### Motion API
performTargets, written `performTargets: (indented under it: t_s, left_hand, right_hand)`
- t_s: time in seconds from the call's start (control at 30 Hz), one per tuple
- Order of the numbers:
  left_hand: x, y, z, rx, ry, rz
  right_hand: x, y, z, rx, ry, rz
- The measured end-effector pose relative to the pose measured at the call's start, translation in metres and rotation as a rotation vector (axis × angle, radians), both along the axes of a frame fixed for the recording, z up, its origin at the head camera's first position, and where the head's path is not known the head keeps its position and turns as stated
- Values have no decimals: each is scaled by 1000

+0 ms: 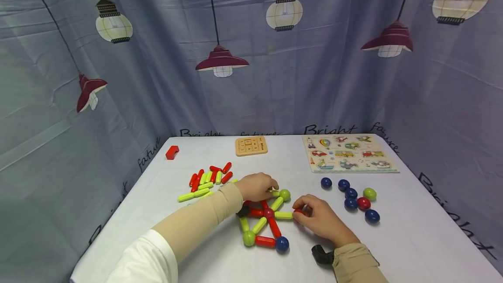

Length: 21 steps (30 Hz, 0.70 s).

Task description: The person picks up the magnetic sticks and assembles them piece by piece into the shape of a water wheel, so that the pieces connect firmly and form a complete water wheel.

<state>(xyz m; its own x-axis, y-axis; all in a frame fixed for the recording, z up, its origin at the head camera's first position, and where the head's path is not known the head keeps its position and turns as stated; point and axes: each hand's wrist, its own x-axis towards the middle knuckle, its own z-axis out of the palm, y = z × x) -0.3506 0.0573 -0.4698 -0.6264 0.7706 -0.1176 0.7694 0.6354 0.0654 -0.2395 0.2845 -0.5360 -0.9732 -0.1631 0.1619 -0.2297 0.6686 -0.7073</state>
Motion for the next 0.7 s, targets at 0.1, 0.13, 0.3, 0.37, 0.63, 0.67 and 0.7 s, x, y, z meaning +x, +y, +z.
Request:
performTargets:
  t_s: [0.1, 0.13, 0.3, 0.37, 0.63, 0.67, 0.7]
  left_hand:
    - [-3, -8, 4, 23, -38, 40]
    - [-4, -10, 5, 28, -45, 58]
    - [-3, -25, 6, 27, -29, 142]
    - [-1, -31, 6, 28, -24, 180]
    - [5, -59, 9, 106, -137, 262]
    - [3, -66, 10, 119, -119, 279]
    - [-1, -74, 12, 132, -85, 309]
  right_hand:
    - [0, 0, 2, 29, -7, -49]
    - [0, 0, 2, 40, -5, -70]
    - [1, 1, 5, 36, 18, -99]
    - [1, 2, 5, -14, -4, -69]
    - [2, 5, 4, -25, -95, 38]
    - [1, 6, 4, -9, -74, 31]
    - [1, 6, 4, 5, -52, 15]
